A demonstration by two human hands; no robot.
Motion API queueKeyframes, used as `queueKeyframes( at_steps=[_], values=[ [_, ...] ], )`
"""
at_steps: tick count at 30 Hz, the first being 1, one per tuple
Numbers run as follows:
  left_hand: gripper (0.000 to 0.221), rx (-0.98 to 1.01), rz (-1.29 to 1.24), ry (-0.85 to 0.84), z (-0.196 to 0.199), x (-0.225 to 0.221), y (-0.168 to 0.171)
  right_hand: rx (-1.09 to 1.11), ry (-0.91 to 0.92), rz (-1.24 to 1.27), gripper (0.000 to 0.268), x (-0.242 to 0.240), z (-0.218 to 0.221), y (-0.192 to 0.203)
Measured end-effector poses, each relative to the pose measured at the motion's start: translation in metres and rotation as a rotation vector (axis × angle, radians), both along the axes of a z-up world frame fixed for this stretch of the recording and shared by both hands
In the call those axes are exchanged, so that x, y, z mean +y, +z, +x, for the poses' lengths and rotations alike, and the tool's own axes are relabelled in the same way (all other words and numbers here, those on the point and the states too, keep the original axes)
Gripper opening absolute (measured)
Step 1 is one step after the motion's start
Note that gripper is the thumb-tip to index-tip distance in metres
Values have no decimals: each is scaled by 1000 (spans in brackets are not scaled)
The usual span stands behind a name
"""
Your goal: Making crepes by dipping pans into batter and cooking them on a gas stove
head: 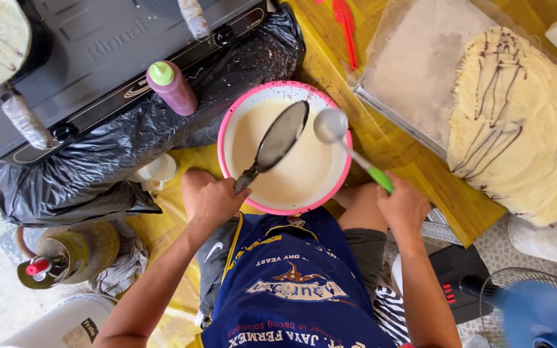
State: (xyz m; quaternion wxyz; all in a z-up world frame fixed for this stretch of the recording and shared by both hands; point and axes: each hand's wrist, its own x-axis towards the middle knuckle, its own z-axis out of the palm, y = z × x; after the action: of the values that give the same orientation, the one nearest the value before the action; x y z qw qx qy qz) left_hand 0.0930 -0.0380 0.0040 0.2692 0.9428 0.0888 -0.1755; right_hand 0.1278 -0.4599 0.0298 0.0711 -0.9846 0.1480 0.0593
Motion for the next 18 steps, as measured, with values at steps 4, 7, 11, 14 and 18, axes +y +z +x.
queueKeyframes(
  at_steps=[4,7,11,14,18],
  values=[
    [44,-621,494,-109,-7,5,52,241,171,-91,45,13,-9,-43],
    [41,-718,524,-130,-26,13,25,322,261,-143,42,26,-16,-64],
    [45,-726,586,-127,-31,7,3,342,296,-94,42,45,-16,-69],
    [32,-841,633,-129,-27,1,-21,376,344,-100,42,38,-15,-102],
    [30,-846,726,-150,-31,-6,-29,412,365,-85,43,38,-12,-120]
  ],
)
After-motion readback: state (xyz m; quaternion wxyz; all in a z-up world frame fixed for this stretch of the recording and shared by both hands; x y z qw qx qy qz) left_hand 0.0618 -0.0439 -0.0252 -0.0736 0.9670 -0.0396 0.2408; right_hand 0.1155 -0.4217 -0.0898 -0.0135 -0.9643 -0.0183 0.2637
